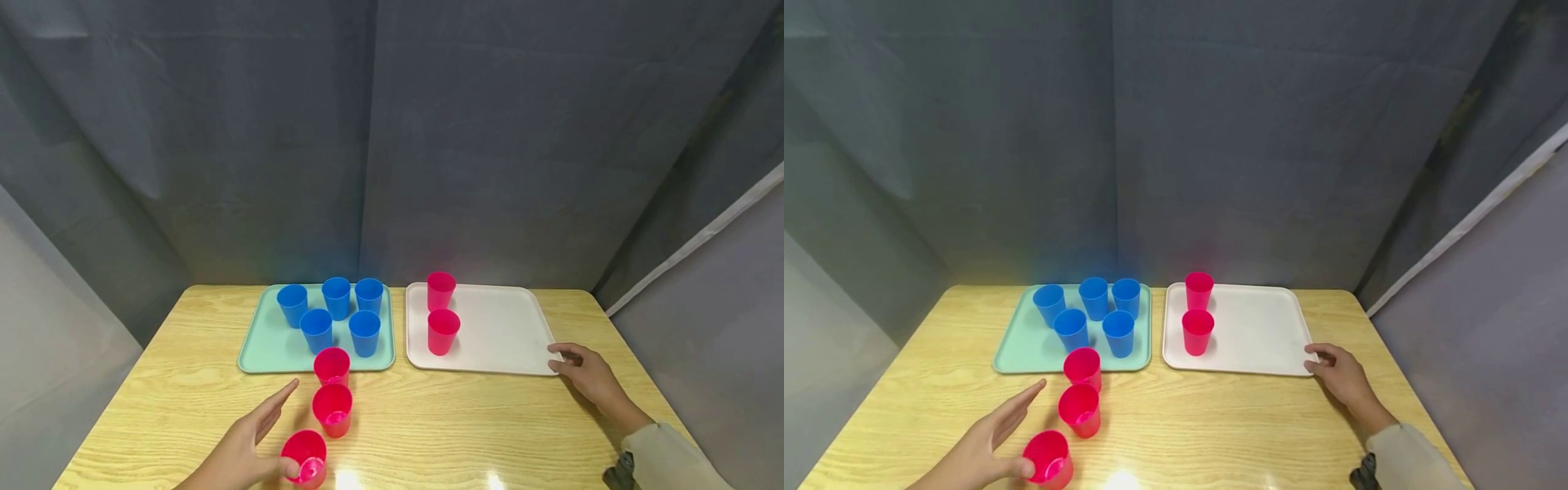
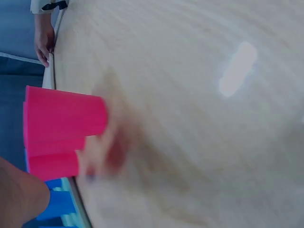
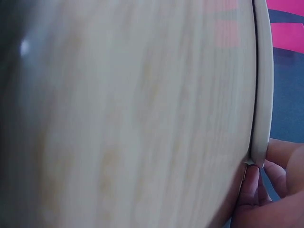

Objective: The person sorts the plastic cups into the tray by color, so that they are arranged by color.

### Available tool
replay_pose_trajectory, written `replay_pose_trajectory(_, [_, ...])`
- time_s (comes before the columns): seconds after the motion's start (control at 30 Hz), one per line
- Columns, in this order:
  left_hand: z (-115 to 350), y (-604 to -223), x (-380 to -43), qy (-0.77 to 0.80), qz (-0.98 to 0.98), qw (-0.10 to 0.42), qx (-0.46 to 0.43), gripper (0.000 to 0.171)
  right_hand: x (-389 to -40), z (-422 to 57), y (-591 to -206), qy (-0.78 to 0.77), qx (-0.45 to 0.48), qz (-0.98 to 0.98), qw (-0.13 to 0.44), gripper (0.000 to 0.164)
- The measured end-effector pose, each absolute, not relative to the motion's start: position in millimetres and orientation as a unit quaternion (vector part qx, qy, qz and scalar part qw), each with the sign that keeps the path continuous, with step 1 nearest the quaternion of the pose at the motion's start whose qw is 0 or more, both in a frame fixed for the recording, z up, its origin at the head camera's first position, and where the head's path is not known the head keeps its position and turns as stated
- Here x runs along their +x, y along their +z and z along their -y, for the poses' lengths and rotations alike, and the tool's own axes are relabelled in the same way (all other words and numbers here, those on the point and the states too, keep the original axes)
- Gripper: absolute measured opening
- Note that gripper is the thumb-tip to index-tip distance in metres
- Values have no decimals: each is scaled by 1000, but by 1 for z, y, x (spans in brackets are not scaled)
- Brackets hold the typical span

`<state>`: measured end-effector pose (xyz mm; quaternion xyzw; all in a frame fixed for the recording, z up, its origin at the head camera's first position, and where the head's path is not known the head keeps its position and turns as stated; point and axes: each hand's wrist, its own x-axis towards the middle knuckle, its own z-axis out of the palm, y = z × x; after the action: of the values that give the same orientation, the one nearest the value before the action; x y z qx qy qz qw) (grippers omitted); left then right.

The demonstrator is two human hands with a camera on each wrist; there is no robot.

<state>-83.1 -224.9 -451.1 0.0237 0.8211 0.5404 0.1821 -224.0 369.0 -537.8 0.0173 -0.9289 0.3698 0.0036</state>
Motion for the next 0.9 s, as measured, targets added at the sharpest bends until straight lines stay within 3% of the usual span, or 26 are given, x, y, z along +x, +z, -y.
replay_pose_trajectory(0.33, [236,-484,-71,555,-794,242,41,99,-225,-370,-538,369,12,929,1,46])
replay_pose_trajectory(0.9, [227,-505,-61,608,-757,235,41,91,-226,-370,-540,374,9,928,-1,46])
